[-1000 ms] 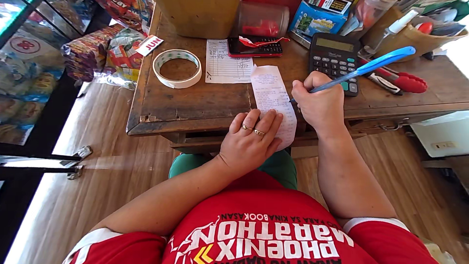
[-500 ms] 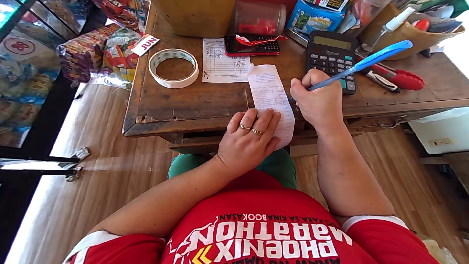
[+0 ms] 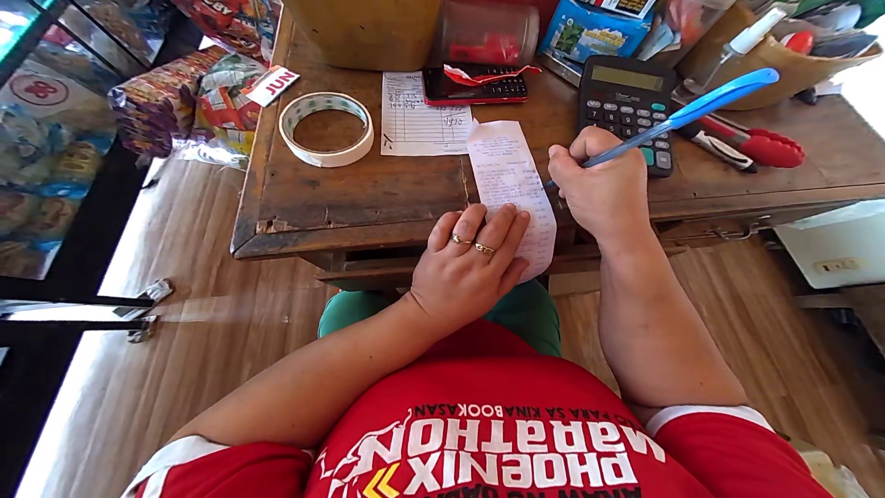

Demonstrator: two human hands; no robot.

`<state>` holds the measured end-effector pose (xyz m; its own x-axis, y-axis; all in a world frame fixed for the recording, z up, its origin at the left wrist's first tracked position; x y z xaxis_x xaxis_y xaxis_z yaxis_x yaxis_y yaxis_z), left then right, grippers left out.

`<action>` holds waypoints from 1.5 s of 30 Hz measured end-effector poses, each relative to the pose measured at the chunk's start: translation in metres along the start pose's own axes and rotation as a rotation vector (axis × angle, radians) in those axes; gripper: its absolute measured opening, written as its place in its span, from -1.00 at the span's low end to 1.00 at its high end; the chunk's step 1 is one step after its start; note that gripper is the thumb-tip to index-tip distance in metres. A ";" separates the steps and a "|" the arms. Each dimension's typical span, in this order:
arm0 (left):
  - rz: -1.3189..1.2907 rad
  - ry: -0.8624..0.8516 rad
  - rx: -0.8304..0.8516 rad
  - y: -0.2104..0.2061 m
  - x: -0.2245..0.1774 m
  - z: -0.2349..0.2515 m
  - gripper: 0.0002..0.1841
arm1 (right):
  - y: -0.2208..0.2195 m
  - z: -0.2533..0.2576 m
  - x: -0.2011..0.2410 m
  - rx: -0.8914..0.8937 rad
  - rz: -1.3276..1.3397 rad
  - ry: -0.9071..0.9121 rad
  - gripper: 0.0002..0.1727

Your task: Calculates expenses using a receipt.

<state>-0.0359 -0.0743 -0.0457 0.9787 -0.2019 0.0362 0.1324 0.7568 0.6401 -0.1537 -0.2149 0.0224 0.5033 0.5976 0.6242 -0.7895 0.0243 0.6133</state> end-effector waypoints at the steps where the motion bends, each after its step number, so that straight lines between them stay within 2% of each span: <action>1: -0.002 0.000 -0.001 0.000 0.000 0.000 -0.52 | 0.001 0.000 -0.001 -0.006 0.032 -0.011 -0.67; 6: -0.002 -0.003 -0.010 0.001 0.000 0.000 -0.54 | 0.006 -0.002 -0.003 -0.074 0.184 -0.078 -0.68; 16: -0.015 -0.014 -0.017 0.002 0.001 -0.001 -0.56 | 0.006 -0.005 -0.005 -0.141 0.289 -0.024 -0.67; 45: 0.007 -0.006 -0.003 0.002 0.000 0.000 -0.52 | 0.005 -0.005 -0.005 -0.127 0.217 -0.020 -0.68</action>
<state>-0.0356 -0.0733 -0.0443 0.9787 -0.2001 0.0458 0.1256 0.7602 0.6374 -0.1624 -0.2132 0.0201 0.3230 0.5840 0.7447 -0.9170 -0.0015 0.3989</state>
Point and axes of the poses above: each hand's wrist, its own z-axis towards the middle knuckle, its own y-axis out of the back of the hand, x = y × z, the point moved 4 cm from there along z, towards the middle knuckle
